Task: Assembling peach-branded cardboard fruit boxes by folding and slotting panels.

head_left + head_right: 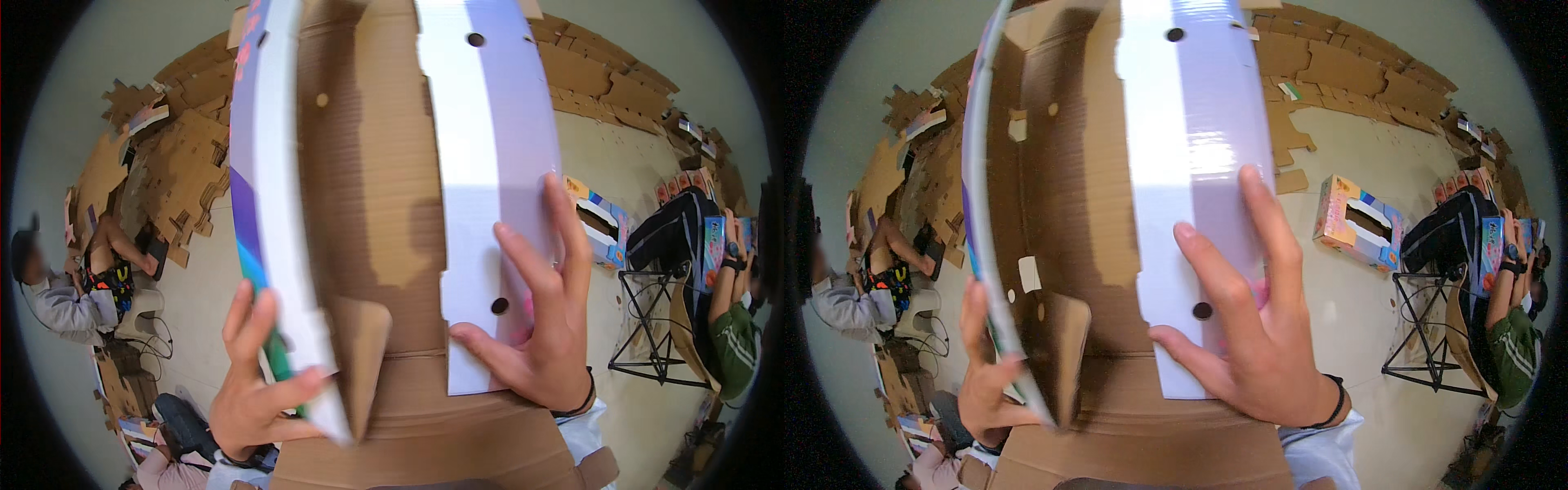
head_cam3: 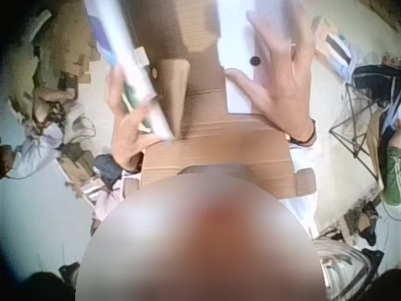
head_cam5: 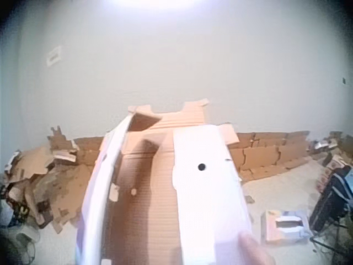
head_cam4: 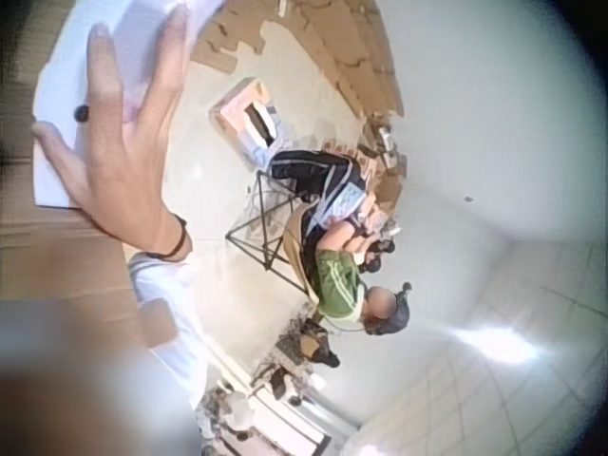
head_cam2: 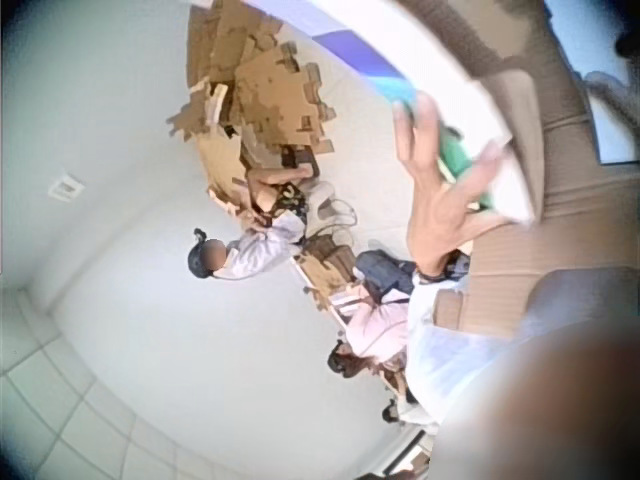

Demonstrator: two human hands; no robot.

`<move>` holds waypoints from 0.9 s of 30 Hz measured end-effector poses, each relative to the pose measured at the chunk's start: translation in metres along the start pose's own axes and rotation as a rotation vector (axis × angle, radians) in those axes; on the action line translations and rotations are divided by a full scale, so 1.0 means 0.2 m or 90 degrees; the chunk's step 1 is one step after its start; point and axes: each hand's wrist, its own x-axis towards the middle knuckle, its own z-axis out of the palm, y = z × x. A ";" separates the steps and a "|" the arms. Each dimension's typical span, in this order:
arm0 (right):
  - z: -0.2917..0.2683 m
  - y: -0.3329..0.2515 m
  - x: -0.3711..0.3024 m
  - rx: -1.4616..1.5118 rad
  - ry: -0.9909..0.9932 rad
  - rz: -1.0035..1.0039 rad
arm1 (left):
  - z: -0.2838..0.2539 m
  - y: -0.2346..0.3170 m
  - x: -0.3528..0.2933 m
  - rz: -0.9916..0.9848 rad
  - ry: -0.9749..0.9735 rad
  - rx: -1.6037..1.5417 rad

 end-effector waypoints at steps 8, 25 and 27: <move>0.11 0.03 -0.02 0.529 0.195 0.202 | -0.08 0.07 0.02 0.059 -0.217 0.085; 0.13 0.09 -0.15 0.331 0.208 0.175 | 0.32 -0.01 -0.05 0.049 0.374 -0.477; 0.12 0.11 -0.18 0.250 0.230 0.152 | 0.37 0.09 0.04 -0.125 0.503 -0.465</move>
